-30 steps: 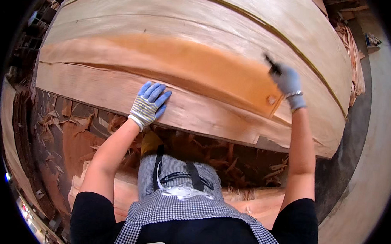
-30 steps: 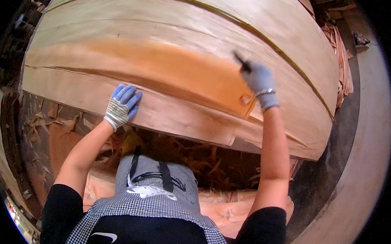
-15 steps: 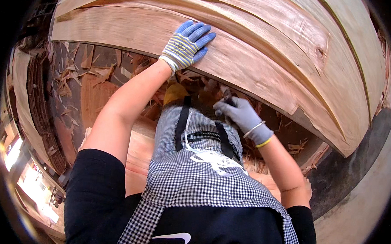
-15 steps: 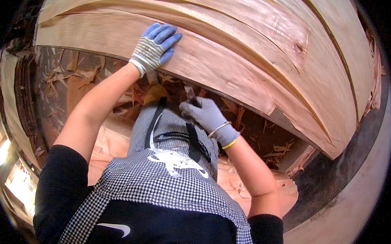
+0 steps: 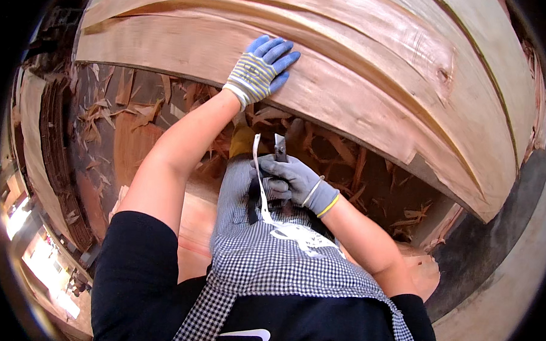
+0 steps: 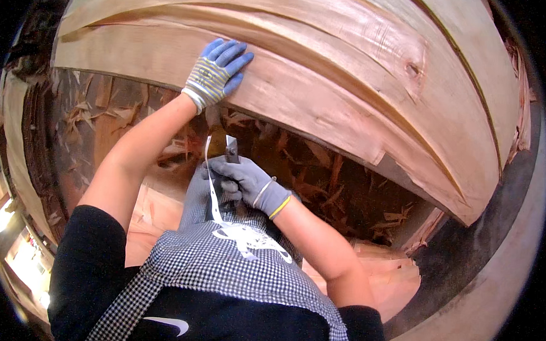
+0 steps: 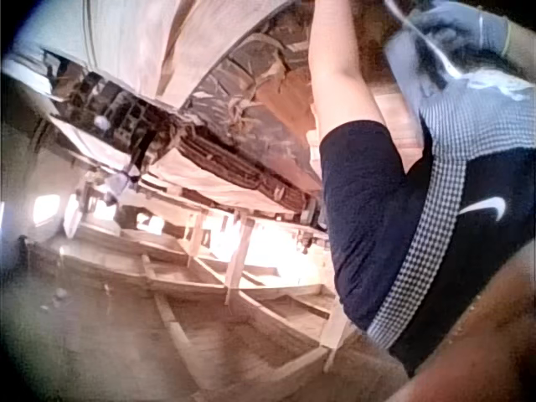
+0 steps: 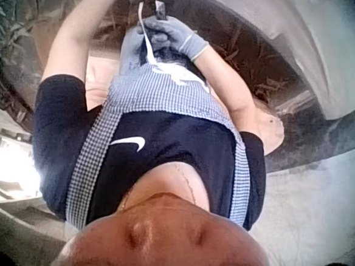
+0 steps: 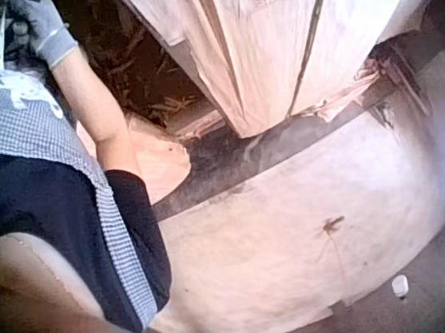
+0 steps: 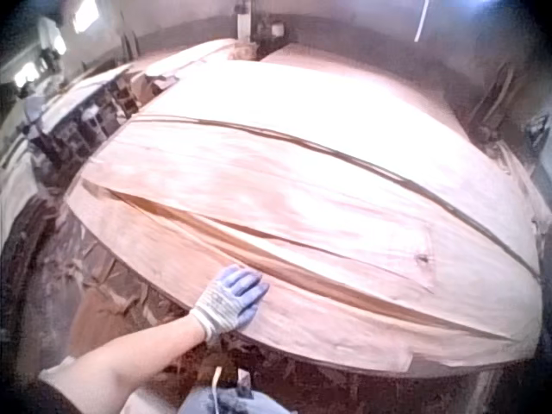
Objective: The person uses a scraper to lift and strip layers of wood veneer from a stack of large boards, then pulls the thin strips away by hand and stacks them onto a separate pile.
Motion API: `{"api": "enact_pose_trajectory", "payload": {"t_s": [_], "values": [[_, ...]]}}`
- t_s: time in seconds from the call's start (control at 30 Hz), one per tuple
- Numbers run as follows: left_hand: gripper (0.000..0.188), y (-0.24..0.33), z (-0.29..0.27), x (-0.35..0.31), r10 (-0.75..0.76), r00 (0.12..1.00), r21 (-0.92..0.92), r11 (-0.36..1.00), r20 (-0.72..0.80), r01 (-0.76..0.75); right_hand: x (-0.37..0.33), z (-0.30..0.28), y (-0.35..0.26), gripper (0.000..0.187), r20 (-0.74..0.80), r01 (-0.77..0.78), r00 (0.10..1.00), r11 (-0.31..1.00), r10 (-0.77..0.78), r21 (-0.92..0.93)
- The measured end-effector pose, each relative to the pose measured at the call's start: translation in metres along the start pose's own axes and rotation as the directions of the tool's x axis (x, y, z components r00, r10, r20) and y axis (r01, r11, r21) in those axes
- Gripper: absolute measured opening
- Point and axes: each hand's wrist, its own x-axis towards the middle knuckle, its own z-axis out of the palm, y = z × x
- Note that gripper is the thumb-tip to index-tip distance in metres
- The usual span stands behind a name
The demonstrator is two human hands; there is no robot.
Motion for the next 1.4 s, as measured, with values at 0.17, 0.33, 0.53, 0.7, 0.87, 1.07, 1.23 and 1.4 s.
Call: {"api": "enact_pose_trajectory", "payload": {"t_s": [0.17, 0.33, 0.53, 0.7, 0.87, 1.07, 1.23, 1.4], "values": [[0.043, -0.001, -0.001, 0.0, -0.001, 1.0, -0.008, 1.0, -0.001, 0.001, -0.013, 0.009, -0.023, 0.032, -0.03, 0.212, 0.977, 0.965, -0.21, 0.156], [0.043, 0.0, -0.002, 0.001, 0.006, 1.0, -0.008, 1.0, 0.014, -0.005, -0.019, 0.003, -0.035, 0.03, 0.051, 0.333, 0.94, 0.941, -0.336, 0.058], [0.044, 0.004, -0.002, 0.003, 0.001, 1.0, -0.023, 1.0, 0.015, 0.0, -0.039, -0.022, -0.049, 0.035, -0.277, 0.636, 0.727, 0.768, -0.629, -0.076], [0.048, 0.007, -0.004, 0.005, 0.007, 0.999, 0.007, 1.0, 0.033, -0.007, -0.118, -0.102, -0.037, 0.023, -0.168, 0.842, 0.49, 0.415, -0.855, 0.344], [0.05, 0.018, -0.012, 0.009, -0.069, 0.993, 0.112, 0.992, 0.094, 0.058, -0.177, -0.128, -0.015, 0.023, -0.269, 0.902, 0.34, 0.232, -0.901, 0.365], [0.049, 0.185, -0.08, 0.091, 0.027, 0.996, -0.739, 0.672, 0.088, 0.047, -0.218, -0.064, -0.02, 0.02, -0.363, 0.818, 0.023, 0.226, -0.932, -0.529], [0.04, 0.277, -0.088, 0.128, 0.332, 0.824, -0.885, 0.255, 0.458, 0.389, -0.232, -0.053, -0.02, 0.026, -0.221, 0.61, -0.259, 0.018, -0.94, -0.792], [0.029, 0.292, -0.074, 0.11, 0.465, 0.659, -0.445, -0.493, 0.591, 0.747, -0.25, -0.069, -0.008, 0.044, -0.445, 0.94, 0.04, 0.184, -0.895, -0.287]]}}
